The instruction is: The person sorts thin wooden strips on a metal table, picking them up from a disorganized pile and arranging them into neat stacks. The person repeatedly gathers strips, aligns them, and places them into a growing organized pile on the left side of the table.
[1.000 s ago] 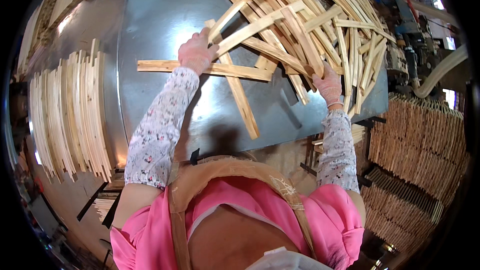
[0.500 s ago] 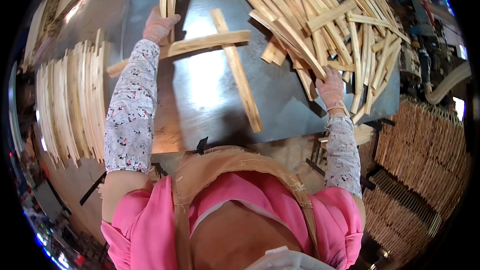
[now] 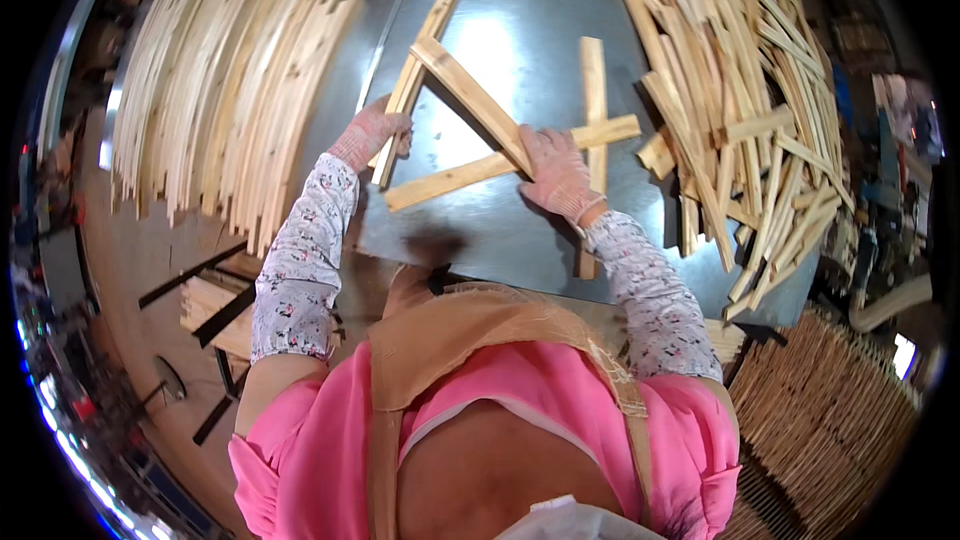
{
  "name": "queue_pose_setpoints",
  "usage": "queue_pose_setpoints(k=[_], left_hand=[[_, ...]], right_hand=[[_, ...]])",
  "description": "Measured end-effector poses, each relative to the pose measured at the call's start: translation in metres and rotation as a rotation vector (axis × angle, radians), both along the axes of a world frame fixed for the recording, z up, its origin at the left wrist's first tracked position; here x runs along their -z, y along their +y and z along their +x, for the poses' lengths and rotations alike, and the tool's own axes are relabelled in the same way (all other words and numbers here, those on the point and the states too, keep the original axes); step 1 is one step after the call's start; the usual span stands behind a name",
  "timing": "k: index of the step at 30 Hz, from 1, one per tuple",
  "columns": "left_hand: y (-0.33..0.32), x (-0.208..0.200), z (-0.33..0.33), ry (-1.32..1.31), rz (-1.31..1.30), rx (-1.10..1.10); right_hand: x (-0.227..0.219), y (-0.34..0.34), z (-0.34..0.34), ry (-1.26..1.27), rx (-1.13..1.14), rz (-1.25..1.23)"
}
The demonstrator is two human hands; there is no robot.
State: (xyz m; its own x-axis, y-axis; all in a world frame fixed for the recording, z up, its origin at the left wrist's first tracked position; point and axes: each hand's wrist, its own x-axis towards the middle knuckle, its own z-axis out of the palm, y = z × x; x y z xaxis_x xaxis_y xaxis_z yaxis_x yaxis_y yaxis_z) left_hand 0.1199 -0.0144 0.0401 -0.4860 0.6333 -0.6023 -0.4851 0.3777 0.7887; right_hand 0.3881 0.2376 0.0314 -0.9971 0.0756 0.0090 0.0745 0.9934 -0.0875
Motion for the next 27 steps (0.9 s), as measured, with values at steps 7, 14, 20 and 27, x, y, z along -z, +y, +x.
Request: queue_pose_setpoints(k=[7, 14, 20, 27], left_hand=[[-0.134, -0.017, 0.01, -0.148, 0.137, -0.126], [-0.159, -0.002, 0.024, -0.229, 0.198, -0.207], [-0.155, 0.009, 0.04, 0.074, -0.13, -0.262], [-0.217, -0.016, 0.002, 1.179, -0.986, 0.383]], right_hand=[[-0.025, 0.064, -0.002, -0.354, 0.343, -0.202], [-0.004, -0.074, -0.126, -0.289, 0.628, -1.146], [0.055, -0.227, -0.21, 0.026, 0.848, -1.791], [0.039, -0.251, -0.227, -0.054, 0.93, -2.0]])
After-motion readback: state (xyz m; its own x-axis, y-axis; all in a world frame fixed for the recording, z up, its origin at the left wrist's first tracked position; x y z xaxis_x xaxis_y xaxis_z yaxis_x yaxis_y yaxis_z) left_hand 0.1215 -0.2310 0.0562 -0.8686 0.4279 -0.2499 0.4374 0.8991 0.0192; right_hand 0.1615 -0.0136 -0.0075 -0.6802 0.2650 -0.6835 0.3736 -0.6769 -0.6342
